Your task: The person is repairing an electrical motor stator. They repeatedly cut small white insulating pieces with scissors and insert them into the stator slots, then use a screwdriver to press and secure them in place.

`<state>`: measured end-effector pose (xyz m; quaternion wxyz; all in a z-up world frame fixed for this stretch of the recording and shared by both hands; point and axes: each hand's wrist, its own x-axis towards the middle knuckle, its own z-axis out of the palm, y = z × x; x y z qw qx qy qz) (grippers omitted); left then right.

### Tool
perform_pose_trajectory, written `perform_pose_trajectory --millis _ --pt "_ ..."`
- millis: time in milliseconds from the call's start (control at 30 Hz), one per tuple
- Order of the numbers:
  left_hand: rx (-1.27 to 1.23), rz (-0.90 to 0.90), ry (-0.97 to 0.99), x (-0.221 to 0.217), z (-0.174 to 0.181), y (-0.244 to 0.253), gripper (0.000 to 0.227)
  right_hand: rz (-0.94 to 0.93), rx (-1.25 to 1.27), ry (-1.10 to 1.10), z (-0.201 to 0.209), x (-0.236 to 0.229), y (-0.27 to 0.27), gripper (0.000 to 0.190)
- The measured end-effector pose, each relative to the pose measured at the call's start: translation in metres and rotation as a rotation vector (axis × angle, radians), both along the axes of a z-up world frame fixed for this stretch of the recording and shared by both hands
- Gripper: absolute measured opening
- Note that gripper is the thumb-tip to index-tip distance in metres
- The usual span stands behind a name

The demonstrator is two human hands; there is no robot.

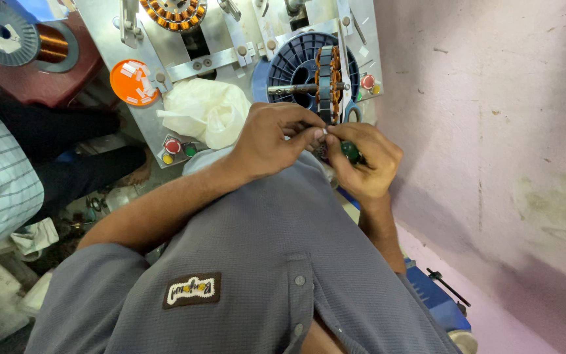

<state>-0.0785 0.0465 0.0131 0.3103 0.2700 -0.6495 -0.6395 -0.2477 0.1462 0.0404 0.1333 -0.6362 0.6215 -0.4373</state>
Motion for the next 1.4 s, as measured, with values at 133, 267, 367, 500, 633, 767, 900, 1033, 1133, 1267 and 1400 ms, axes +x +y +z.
perform_pose_trajectory --millis 133,267,367,500,633,767,900,1033,1133,1267,1400 --pt "-0.074 0.03 0.016 -0.001 -0.001 0.004 0.009 -0.029 0.032 -0.011 -0.001 0.0 0.003 0.016" --pt "-0.104 0.052 0.041 -0.002 -0.003 0.007 0.01 -0.056 0.042 -0.009 -0.002 0.002 0.006 0.015" --pt "-0.159 0.067 0.034 -0.003 -0.004 0.008 0.01 -0.094 0.061 0.004 -0.004 0.005 0.007 0.016" --pt "-0.206 0.072 0.027 -0.004 -0.007 0.01 0.011 -0.097 -0.006 0.006 -0.007 0.01 0.01 0.015" --pt "0.034 0.057 0.111 -0.005 -0.011 0.012 0.009 -0.141 0.026 -0.109 -0.009 0.007 0.011 0.017" --pt "0.321 -0.056 0.257 -0.007 -0.016 0.011 0.014 -0.119 0.072 -0.279 -0.012 0.002 0.013 0.017" --pt "0.124 -0.153 0.105 -0.004 -0.019 0.009 0.019 -0.128 0.018 -0.361 -0.015 0.002 0.016 0.018" --pt "0.086 -0.126 0.082 -0.003 -0.02 0.008 0.02 -0.052 -0.017 -0.206 -0.016 0.002 0.016 0.027" --pt "0.116 -0.122 0.143 -0.004 -0.02 0.005 0.019 -0.079 0.017 -0.204 -0.015 0.003 0.015 0.025" --pt "0.141 -0.108 0.129 -0.002 -0.018 0.004 0.015 -0.16 0.097 -0.183 -0.012 0.004 0.012 0.02" --pt "0.079 -0.057 0.042 -0.001 -0.014 0.004 0.012 -0.062 0.001 0.002 -0.008 0.005 0.01 0.02"
